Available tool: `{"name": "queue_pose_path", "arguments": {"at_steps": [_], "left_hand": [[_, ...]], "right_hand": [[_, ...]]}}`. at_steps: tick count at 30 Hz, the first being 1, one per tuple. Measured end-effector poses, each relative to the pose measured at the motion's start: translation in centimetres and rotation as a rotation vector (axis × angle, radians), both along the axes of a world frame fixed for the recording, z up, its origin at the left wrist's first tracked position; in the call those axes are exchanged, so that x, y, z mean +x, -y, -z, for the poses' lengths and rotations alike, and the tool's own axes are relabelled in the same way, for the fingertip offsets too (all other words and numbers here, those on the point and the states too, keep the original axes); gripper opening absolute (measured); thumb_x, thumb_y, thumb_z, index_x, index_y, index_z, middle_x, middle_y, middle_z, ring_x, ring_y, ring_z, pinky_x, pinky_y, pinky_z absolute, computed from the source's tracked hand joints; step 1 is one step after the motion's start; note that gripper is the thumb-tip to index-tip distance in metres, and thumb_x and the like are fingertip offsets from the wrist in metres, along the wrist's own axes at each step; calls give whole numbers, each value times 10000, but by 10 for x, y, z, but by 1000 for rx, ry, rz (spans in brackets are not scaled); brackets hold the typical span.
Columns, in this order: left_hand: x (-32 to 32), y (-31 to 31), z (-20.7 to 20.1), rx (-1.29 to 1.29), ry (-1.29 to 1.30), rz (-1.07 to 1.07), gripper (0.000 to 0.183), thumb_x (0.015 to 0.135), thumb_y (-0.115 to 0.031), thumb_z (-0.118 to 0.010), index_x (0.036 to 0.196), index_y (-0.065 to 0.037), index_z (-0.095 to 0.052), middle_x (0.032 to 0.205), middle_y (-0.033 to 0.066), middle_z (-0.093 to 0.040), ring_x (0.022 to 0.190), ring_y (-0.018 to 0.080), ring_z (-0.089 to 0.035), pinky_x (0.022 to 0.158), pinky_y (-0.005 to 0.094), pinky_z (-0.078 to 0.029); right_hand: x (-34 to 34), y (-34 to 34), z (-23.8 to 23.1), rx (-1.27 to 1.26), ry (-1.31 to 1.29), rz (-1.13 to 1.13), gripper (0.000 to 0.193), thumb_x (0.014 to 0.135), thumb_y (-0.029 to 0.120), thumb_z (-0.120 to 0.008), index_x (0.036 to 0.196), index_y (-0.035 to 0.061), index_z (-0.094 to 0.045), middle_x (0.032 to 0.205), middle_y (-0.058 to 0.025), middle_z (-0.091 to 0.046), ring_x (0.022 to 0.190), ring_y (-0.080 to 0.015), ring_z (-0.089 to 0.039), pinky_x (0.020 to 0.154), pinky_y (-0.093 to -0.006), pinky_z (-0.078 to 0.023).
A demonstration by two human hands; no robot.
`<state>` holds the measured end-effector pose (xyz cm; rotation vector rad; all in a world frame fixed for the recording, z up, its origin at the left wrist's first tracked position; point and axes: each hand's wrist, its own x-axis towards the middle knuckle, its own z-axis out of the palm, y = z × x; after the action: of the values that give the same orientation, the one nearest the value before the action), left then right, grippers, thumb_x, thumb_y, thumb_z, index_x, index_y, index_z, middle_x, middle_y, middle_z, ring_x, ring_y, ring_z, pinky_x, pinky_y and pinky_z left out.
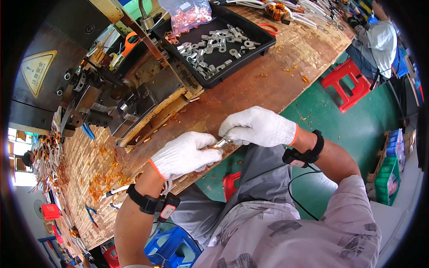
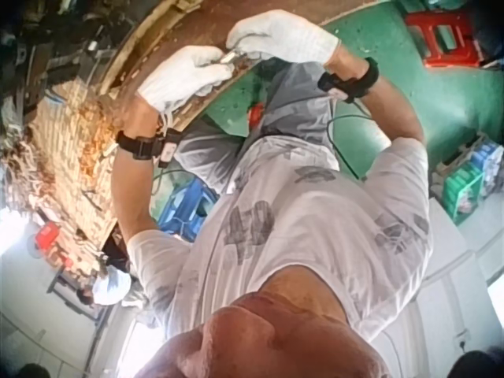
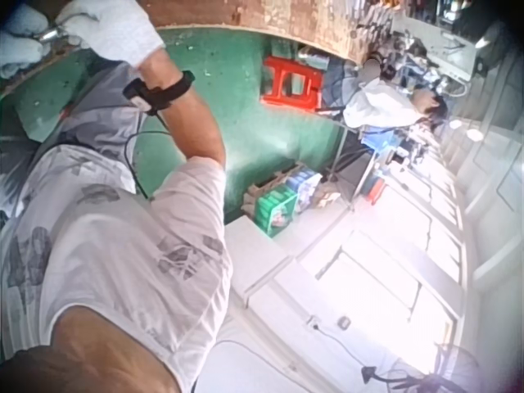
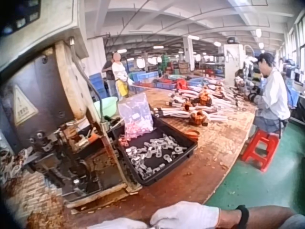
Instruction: Assembling metal terminals onto copper coil wiring harnesses using an industrial crimping machine.
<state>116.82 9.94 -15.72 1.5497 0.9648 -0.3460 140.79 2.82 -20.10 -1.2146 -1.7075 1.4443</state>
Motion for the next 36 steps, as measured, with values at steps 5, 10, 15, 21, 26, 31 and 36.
{"name": "queue_pose_path", "arguments": {"at_steps": [5,10,15,21,26,31,36], "left_hand": [[-2,3,5,154,-17,61,313,979,-339,-671,900,-38,-696,679,53,-659,622,121,-642,615,313,-502],[7,5,-6,174,-97,74,291,1001,-318,-676,934,-35,-686,705,33,-655,652,98,-654,626,286,-516],[7,5,-5,181,-113,84,259,1011,-288,-684,955,-35,-681,719,6,-634,671,69,-644,612,261,-511],[1,3,2,132,-43,69,350,991,-363,-656,881,-32,-682,661,58,-652,610,122,-632,599,326,-494],[0,1,5,41,7,18,280,969,-274,-674,871,-12,-656,667,32,-608,598,101,-576,573,297,-468],[3,1,6,-19,31,-41,241,912,-237,-733,875,-12,-654,678,23,-600,597,89,-563,564,285,-462],[2,1,4,68,-6,42,265,851,-263,-798,908,-32,-681,700,28,-639,601,80,-579,561,280,-465]], "right_hand": [[4,-2,2,0,-40,-27,163,1041,130,-618,1146,58,-719,885,-55,-712,789,-135,-696,737,-317,-588],[4,-2,4,5,-71,-37,157,1056,124,-600,1142,61,-716,883,-46,-708,782,-134,-687,729,-315,-587],[4,0,3,44,-37,-25,161,1040,140,-618,1145,72,-719,861,-53,-709,778,-142,-697,730,-318,-583],[-2,8,8,244,114,47,176,1011,229,-640,1135,141,-727,871,-94,-735,799,-254,-737,747,-378,-582],[-11,16,7,372,201,118,174,1001,254,-645,1123,160,-726,917,-115,-747,839,-341,-733,742,-427,-582],[-17,23,11,453,344,250,171,996,251,-647,1113,156,-728,882,-125,-742,816,-348,-732,719,-432,-584],[-14,17,6,140,151,154,185,997,255,-643,1133,162,-728,865,-117,-744,823,-332,-743,725,-425,-587]]}}
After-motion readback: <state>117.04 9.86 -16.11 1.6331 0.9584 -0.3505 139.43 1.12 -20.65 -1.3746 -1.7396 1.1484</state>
